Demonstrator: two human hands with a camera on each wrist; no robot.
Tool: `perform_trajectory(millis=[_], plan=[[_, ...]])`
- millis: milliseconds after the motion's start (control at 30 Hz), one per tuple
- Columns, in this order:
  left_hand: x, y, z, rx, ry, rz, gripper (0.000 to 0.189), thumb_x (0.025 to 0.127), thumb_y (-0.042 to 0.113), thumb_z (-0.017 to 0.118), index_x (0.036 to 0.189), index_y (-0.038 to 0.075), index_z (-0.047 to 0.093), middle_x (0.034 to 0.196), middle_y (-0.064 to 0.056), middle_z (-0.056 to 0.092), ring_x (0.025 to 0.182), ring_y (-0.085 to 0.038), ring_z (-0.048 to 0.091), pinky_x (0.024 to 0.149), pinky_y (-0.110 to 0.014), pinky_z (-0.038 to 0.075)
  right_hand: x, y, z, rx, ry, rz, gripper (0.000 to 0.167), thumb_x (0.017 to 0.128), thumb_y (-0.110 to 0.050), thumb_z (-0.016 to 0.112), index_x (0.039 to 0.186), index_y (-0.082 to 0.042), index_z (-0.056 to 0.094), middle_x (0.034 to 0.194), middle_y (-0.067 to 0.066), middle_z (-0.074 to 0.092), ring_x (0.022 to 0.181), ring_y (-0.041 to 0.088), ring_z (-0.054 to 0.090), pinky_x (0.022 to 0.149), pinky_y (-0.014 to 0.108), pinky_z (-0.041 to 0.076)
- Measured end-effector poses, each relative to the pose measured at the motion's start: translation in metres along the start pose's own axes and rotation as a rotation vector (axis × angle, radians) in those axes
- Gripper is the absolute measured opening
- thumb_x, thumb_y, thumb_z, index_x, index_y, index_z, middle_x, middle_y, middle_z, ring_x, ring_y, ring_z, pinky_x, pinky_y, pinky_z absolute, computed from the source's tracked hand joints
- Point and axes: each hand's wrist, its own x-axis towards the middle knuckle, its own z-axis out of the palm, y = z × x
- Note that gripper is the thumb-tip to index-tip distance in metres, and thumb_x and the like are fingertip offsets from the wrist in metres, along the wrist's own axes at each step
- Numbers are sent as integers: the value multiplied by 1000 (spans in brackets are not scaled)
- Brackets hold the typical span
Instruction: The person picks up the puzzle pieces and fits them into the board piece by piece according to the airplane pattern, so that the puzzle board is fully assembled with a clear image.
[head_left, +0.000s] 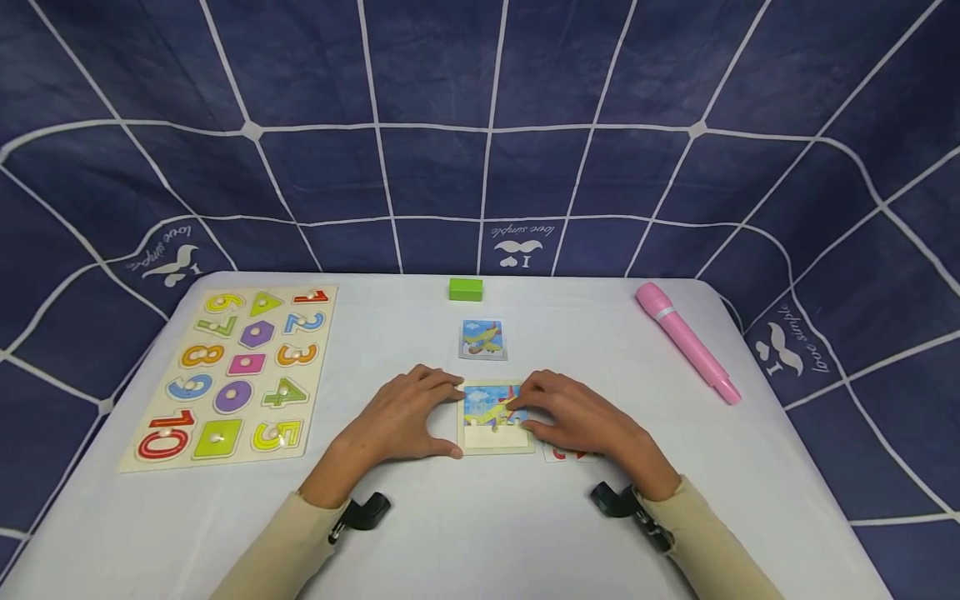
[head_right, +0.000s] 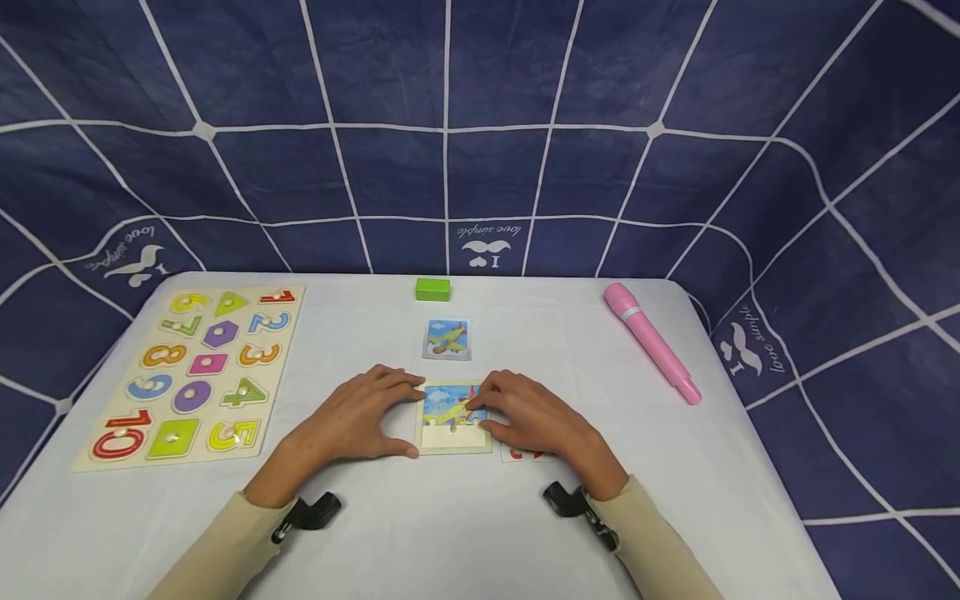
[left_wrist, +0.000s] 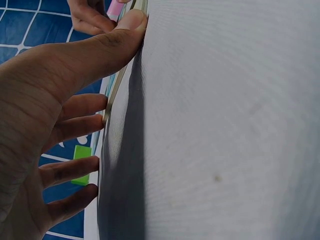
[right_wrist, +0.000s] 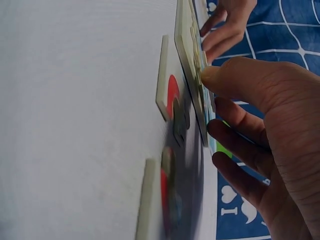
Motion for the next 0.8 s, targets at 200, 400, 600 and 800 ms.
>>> perform_trajectory(millis=[200,400,600,800], plan=[[0,0,0,-1,-3,-2,84,70,64,96,138,18,74,151,2,63,135,-24,55,104,-51,52,3,-2,2,-17,-4,6,33,94,-17,84,126,-14,80,117,-2,68,107,13,63,94,35,57],[0,-1,0,-2,-2,0,84,70,64,96,137,19,74,151,2,63,135,-24,55,104,-51,53,3,-2,3,-22,-1,0,32,93,-16,84,124,-14,81,116,-2,69,109,15,63,97,36,55],[0,-2,1,5,-1,3,84,69,64,96,137,19,74,151,3,63,134,-24,55,103,-50,53,4,-1,4,-19,-4,-2,28,93,-16,85,120,-16,82,117,-3,69,114,16,62,101,37,54],[0,-1,0,3,0,8,84,70,65,96,137,19,74,151,2,63,134,-24,55,103,-50,53,3,-2,4,-8,-10,12,27,93,-17,85,120,-17,82,117,-3,69,115,15,62,102,38,54]])
